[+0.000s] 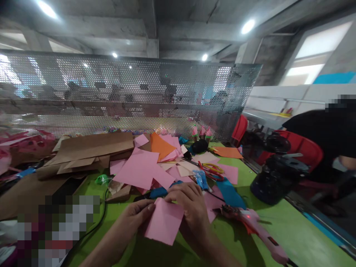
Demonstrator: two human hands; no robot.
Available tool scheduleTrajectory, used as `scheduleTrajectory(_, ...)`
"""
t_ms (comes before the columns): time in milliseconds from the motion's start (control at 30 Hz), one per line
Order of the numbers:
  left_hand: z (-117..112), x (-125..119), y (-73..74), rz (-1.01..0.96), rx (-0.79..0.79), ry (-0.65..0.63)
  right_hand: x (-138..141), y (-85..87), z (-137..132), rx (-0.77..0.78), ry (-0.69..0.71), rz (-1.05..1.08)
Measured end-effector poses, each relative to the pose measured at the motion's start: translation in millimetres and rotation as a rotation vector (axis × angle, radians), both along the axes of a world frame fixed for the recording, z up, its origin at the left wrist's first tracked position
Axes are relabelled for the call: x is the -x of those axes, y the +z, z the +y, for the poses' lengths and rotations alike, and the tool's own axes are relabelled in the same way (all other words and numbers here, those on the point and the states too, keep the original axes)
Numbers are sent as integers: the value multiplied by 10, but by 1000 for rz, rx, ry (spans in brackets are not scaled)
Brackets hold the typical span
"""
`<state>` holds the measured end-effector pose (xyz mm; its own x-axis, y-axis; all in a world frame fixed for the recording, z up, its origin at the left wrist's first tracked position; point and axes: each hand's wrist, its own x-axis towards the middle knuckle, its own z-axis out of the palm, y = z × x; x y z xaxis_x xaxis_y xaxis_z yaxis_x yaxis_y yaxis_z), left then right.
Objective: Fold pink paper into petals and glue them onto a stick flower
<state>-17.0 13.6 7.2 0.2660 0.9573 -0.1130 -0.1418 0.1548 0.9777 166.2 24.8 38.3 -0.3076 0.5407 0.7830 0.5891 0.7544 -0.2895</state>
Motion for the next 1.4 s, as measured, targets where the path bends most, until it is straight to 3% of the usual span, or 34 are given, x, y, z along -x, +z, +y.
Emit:
scheduleTrajectory(200, 21, -2, -40, -23, -57, 72, 11, -5, -24, -35, -20, -52)
scheduleTrajectory(600, 58, -21, -118, -51, -85, 43, -5, -40, -20, -43, -19, -139)
scheduleTrajectory(867, 33, -34, -51, -57, -85, 11, 33, -28, -46, -107, -6, -109)
scheduleTrajectory(1233, 69, -21, -124, -65, -91, 162, 17, -76, -30, -139, 13, -199)
scheduleTrajectory(1400, 53, 10, -84, -135, -56, 229, 21, -72, -41, -172, -21, -188)
